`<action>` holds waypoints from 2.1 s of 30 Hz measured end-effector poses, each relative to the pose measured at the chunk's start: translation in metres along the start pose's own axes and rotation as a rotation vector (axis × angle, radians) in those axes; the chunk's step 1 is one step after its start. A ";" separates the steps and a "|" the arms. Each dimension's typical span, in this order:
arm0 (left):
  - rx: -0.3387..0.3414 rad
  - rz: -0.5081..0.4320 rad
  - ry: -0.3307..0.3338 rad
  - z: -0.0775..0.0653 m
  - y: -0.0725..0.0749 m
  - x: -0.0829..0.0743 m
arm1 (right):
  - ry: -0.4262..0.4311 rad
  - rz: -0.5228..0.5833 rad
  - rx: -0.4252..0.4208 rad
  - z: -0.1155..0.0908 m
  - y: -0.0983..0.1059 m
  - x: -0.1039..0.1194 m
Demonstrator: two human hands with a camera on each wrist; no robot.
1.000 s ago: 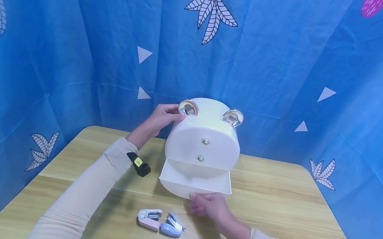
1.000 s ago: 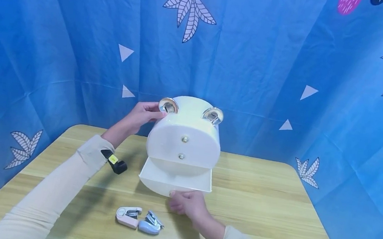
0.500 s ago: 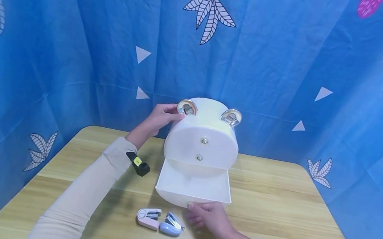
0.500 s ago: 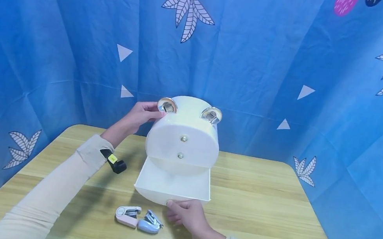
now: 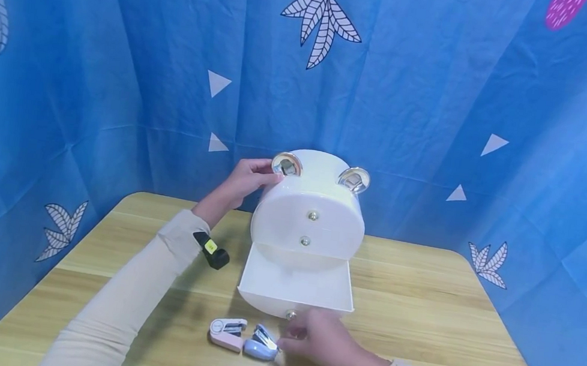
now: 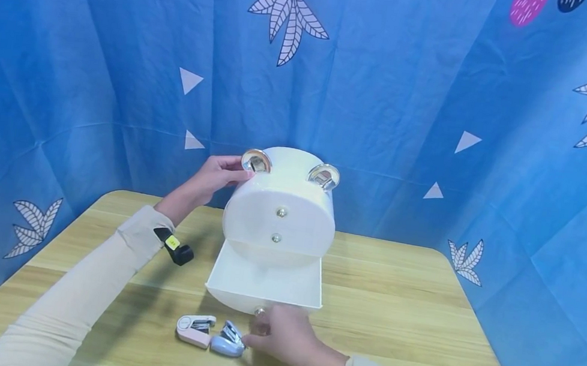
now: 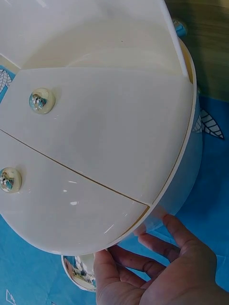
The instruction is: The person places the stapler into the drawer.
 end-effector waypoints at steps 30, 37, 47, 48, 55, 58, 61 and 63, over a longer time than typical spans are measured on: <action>-0.024 -0.006 -0.016 -0.001 0.000 0.000 | 0.045 -0.755 -0.082 0.027 -0.031 0.048; -0.018 -0.001 -0.006 0.000 -0.001 0.001 | 0.028 -0.712 -0.068 0.022 -0.015 0.055; -0.013 0.003 -0.001 0.002 0.000 0.002 | 0.102 -0.406 -0.123 0.005 0.070 0.065; -0.013 0.001 -0.004 0.002 0.000 0.002 | 0.096 -0.398 -0.132 0.003 0.079 0.063; -0.017 0.007 -0.002 0.002 0.000 0.002 | 0.074 -0.416 -0.105 -0.001 0.124 0.041; -0.012 0.008 0.000 0.002 -0.001 0.001 | 0.046 -0.448 -0.047 0.001 0.130 0.028; -0.010 0.003 0.003 0.002 -0.001 0.001 | 0.042 -0.501 0.003 0.002 0.131 0.018; -0.011 0.002 0.007 0.002 -0.001 0.001 | 0.051 -0.517 0.040 0.004 0.129 0.012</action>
Point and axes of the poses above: each hand's wrist, its own z-axis towards the middle knuckle, its own y-axis out of the back of the hand, x = y × z, the point moved 9 cm from there along z, towards the middle knuckle, and after that the axes turned 14 degrees about x, right-handed, at the moved point
